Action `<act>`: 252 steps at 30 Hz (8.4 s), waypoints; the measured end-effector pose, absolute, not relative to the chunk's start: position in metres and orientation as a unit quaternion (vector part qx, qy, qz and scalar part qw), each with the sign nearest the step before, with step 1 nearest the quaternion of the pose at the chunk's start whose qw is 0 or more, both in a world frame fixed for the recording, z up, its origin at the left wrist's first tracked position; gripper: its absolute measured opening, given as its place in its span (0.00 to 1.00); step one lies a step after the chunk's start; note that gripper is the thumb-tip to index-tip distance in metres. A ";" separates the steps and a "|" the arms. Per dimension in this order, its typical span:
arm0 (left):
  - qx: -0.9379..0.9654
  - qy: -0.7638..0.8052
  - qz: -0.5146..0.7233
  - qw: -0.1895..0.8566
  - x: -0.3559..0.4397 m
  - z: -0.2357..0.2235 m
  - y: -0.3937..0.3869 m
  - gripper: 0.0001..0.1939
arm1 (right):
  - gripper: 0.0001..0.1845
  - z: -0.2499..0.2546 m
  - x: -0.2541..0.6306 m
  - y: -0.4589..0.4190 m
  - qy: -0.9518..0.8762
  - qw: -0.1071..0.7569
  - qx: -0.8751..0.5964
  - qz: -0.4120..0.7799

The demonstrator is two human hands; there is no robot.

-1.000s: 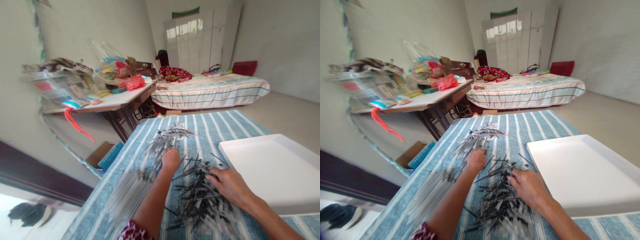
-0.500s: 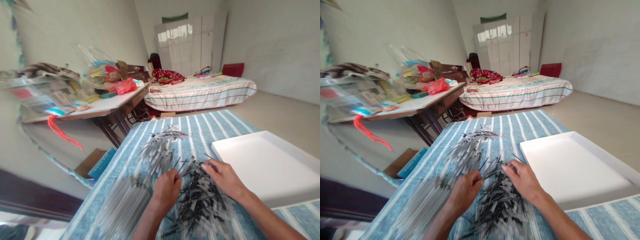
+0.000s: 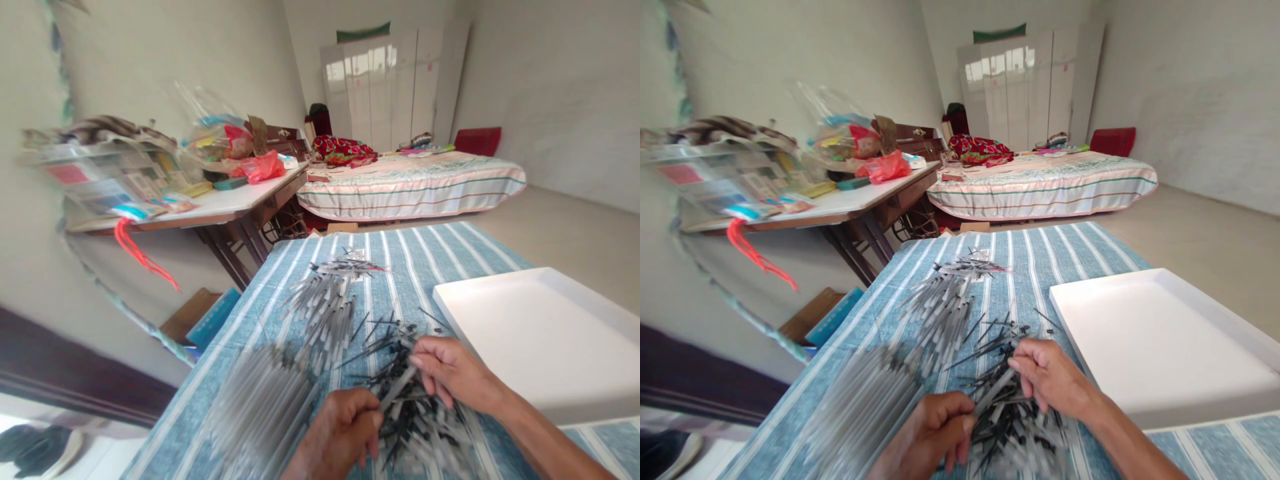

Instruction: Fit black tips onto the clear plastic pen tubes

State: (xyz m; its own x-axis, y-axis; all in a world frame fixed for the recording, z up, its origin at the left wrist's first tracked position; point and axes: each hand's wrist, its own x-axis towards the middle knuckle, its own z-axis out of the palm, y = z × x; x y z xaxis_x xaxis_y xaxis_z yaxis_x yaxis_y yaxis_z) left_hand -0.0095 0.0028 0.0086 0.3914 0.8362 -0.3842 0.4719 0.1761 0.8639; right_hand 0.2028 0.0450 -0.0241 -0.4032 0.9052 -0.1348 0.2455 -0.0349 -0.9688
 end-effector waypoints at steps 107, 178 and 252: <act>0.228 0.435 0.777 0.394 -0.020 0.056 0.012 0.11 | 0.24 -0.012 0.135 -0.029 -0.755 0.150 -0.379 0.514; 0.732 0.572 0.182 0.321 -0.002 0.008 0.006 0.05 | 0.21 -0.018 0.205 0.040 -0.644 0.298 -0.499 0.498; 0.662 0.569 0.156 0.463 -0.011 0.000 0.007 0.08 | 0.12 -0.030 0.210 0.046 -0.587 0.273 -0.437 0.625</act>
